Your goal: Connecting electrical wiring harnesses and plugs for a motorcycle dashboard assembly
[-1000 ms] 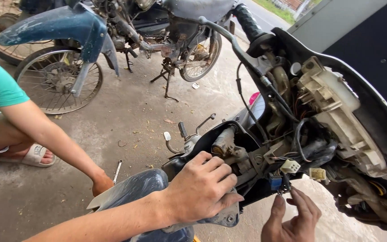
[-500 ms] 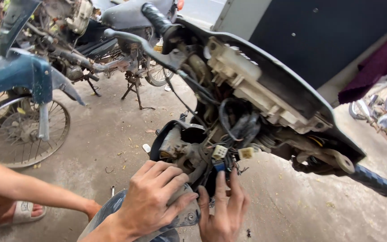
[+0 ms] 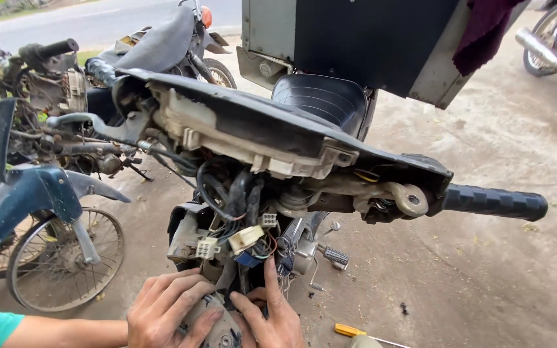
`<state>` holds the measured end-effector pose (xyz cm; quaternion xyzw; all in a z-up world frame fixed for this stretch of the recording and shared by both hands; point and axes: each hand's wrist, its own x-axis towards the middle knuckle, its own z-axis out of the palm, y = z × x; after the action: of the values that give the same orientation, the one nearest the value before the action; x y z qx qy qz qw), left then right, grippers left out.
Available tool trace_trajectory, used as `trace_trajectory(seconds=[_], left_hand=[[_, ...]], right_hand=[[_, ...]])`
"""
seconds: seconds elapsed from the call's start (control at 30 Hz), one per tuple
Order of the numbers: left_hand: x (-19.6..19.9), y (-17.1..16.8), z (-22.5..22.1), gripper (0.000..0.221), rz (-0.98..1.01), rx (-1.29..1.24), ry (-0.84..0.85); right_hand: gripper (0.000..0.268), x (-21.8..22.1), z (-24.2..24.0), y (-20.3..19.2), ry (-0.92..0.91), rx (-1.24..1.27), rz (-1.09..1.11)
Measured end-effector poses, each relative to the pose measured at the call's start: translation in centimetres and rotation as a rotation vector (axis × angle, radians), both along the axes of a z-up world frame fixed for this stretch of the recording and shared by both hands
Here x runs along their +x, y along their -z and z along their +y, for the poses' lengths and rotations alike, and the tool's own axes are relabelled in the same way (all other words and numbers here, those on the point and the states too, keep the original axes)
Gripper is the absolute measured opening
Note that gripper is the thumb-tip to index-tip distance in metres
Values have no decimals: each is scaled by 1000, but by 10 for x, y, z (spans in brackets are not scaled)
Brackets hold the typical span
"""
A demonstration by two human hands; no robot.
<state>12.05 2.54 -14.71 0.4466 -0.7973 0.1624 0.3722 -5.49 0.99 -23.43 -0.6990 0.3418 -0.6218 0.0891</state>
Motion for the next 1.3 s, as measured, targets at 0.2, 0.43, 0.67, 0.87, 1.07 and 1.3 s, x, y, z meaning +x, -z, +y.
trace_trajectory(seconds=[0.2, 0.43, 0.67, 0.87, 1.07, 1.3], left_hand=[[21, 22, -14, 32, -108, -28, -17], [25, 23, -18, 31, -160, -74, 4], [2, 3, -5, 29, -8, -64, -22], [-3, -15, 8, 27, 50, 42, 11], [-13, -30, 14, 29, 16, 55, 17], [-53, -66, 18, 33, -265, -297, -8]], right_hand=[[31, -2, -11, 30, -51, 13, -33], [31, -18, -15, 62, -171, 175, -174], [24, -32, -25, 72, -145, 183, -247], [22, -61, -27, 57, 1, 90, -76], [11, -79, -21, -4, 100, 94, -253], [25, -80, -33, -100, -17, -158, 90]])
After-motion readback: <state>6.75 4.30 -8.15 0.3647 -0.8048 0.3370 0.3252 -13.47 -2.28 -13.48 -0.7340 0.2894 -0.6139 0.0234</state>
